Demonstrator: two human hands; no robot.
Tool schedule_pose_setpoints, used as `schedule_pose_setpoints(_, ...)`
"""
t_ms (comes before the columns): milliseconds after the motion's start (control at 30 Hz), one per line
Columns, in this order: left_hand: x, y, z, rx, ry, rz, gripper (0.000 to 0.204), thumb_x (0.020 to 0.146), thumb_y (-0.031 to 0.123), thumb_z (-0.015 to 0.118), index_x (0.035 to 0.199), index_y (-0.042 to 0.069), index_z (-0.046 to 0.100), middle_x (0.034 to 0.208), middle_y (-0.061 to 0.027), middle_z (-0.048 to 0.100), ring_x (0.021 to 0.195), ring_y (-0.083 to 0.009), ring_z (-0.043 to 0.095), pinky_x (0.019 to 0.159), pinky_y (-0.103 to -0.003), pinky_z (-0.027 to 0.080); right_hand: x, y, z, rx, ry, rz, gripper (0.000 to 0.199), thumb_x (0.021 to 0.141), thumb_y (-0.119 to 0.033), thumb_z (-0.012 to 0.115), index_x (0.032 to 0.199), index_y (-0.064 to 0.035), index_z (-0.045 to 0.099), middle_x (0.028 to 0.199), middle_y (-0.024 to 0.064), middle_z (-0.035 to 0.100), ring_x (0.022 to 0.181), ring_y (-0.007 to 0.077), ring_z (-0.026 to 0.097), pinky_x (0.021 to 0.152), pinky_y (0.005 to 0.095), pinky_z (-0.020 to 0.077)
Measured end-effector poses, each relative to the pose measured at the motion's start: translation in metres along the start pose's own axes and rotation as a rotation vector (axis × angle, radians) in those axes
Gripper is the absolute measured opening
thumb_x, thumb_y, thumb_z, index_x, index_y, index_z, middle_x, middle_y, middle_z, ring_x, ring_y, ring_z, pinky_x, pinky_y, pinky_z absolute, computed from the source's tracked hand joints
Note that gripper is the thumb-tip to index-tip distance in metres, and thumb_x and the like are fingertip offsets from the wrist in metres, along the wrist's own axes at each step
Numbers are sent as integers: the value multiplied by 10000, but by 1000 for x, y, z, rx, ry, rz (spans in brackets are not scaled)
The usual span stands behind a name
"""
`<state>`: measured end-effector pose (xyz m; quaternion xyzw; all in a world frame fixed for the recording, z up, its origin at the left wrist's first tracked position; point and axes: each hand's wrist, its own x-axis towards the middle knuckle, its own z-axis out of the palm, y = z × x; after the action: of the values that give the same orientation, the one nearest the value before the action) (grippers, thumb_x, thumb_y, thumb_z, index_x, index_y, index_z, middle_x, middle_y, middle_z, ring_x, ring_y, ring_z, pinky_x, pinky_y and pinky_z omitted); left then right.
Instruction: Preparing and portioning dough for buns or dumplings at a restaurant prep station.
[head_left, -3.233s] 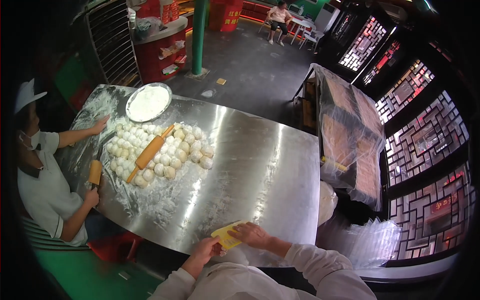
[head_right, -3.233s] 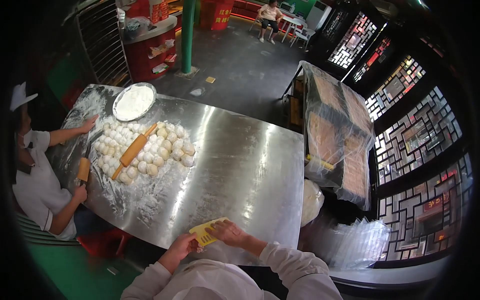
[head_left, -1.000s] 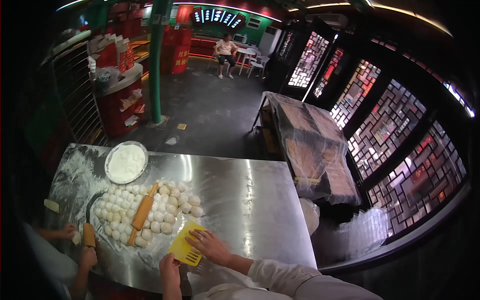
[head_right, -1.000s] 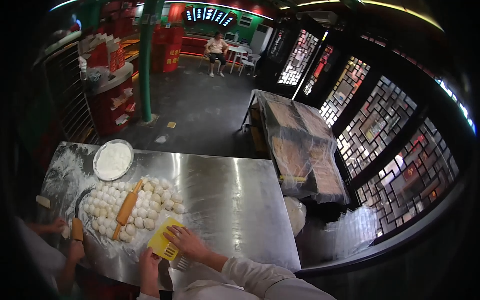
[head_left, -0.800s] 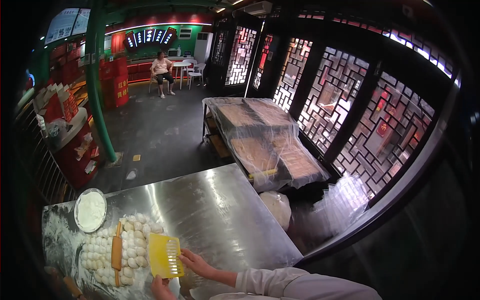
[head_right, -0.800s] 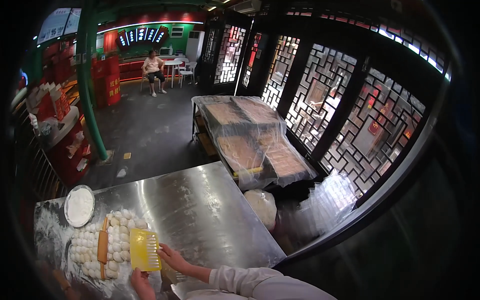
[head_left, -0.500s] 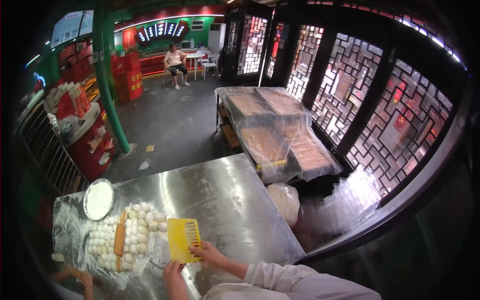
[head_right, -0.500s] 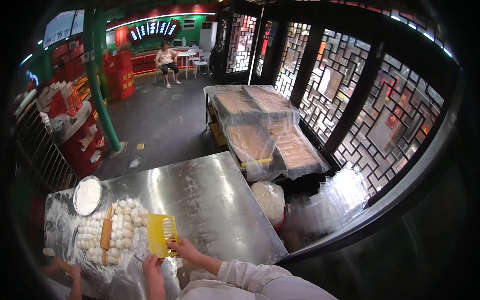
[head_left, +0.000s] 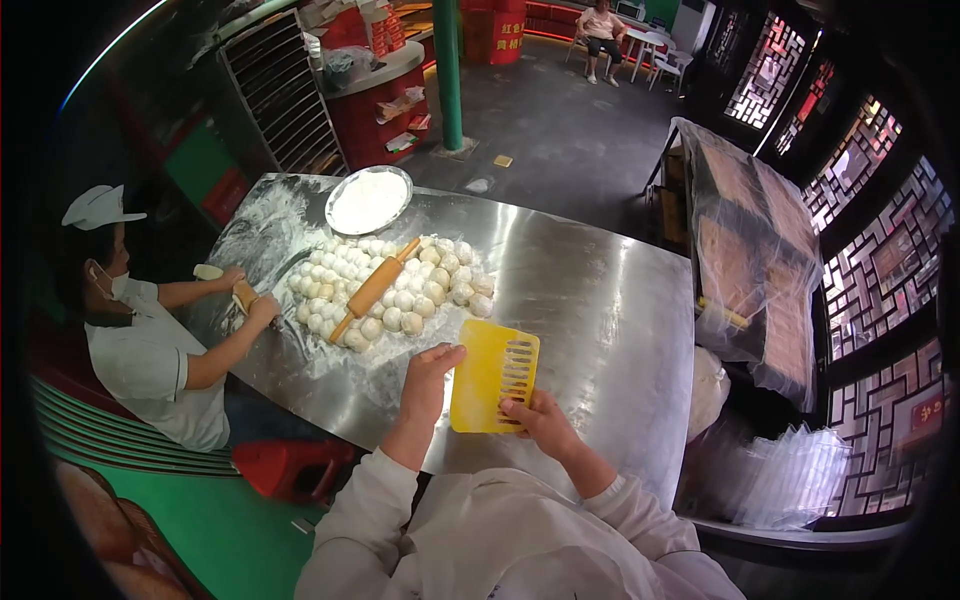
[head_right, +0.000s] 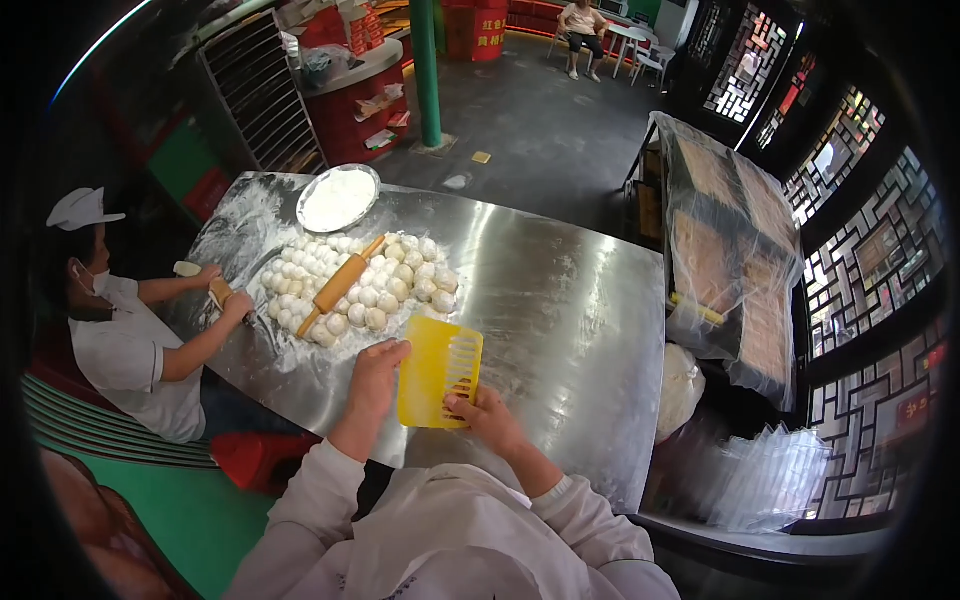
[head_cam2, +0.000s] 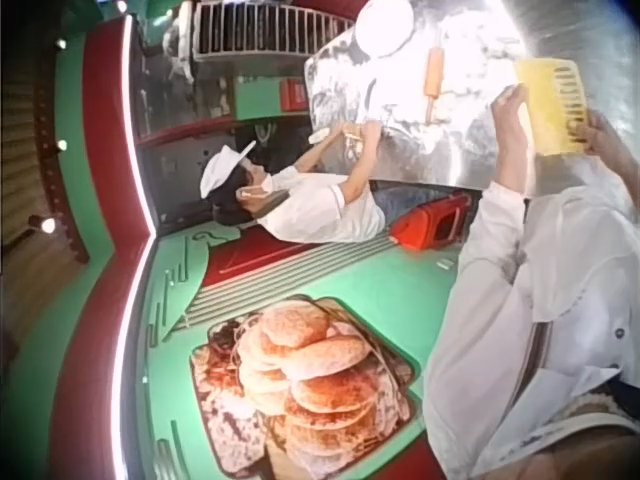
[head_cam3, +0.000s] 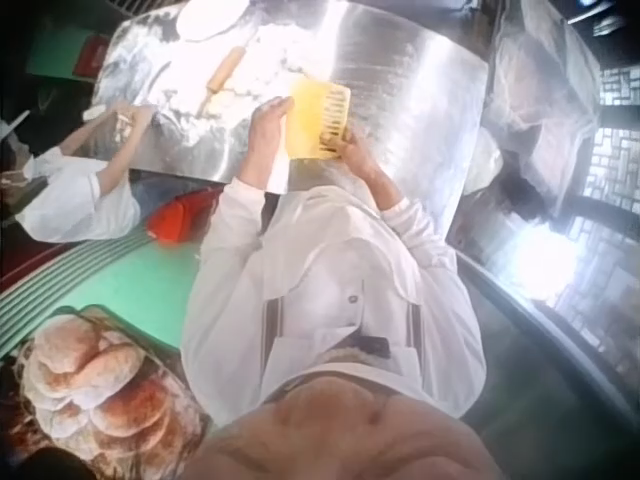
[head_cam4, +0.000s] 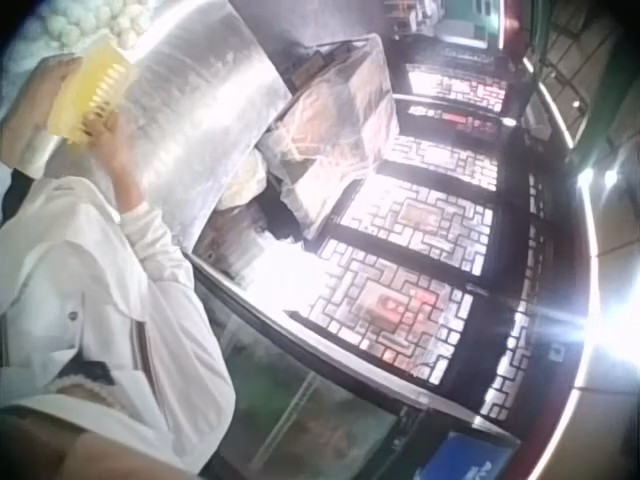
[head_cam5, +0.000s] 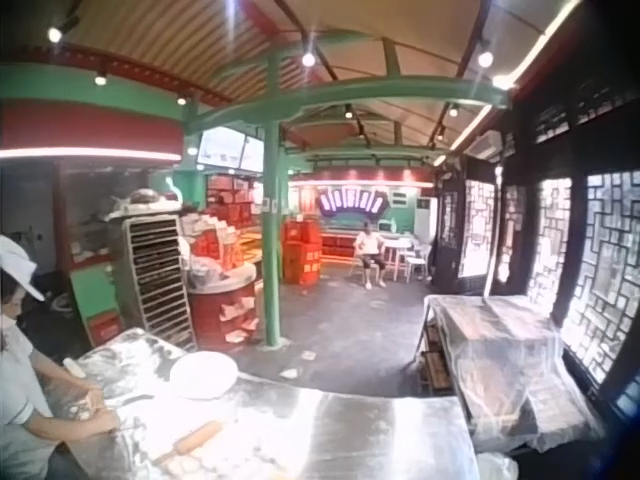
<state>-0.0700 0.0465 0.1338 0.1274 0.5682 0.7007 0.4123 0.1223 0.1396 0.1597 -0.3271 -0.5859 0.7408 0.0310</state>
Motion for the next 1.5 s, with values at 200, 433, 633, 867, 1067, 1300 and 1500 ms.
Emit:
schedule_pose_setpoints(200,53,10,-38,135,131,190,326,904,259,646,754,-29,668,701,-50,642,626,-114,571,626,-261,454,21,14,21,-1,9,10,277,950,-292,602,1091,-54,595,840,1,630,658,70,525,543,230,427)
schedule_pose_setpoints(433,80,-85,-150,829,288,605,355,798,204,745,1037,-44,656,898,-136,641,678,-178,606,629,-306,507,68,32,37,30,159,-21,269,963,-258,570,1065,-10,576,816,50,623,600,93,525,491,248,425)
schedule_pose_setpoints(633,27,-44,-91,678,-337,363,619,765,235,779,1268,-23,527,1269,-205,527,1023,-314,609,844,-394,512,101,18,41,-10,253,4,264,956,-233,552,1052,12,573,794,61,623,565,96,520,472,245,415)
schedule_pose_setpoints(867,38,-42,-90,1174,-285,639,616,815,189,696,1327,-58,458,1349,-260,451,1081,-365,574,945,-458,415,132,4,62,-69,256,55,276,955,-243,547,1032,21,574,775,67,621,546,98,514,462,245,411)
schedule_pose_setpoints(1067,72,-24,-115,1293,-277,760,525,824,102,644,1298,-57,482,1282,-219,542,989,-276,612,926,-433,410,154,0,66,-212,132,87,369,988,-308,515,1164,15,541,903,93,645,681,120,591,542,248,462)
schedule_pose_setpoints(1300,161,34,-156,1202,-78,804,333,820,36,627,1151,7,603,963,-116,678,824,-226,641,857,-366,442,177,33,15,-651,163,45,460,967,-380,539,1281,-45,526,1131,141,657,978,258,654,805,386,522)
schedule_pose_setpoints(1500,283,88,-190,1240,302,877,204,906,77,590,1094,8,626,831,-142,671,790,-273,632,876,-396,434,165,99,-13,-1302,252,346,622,837,-408,679,1274,0,509,1327,260,518,1179,408,553,961,483,460)
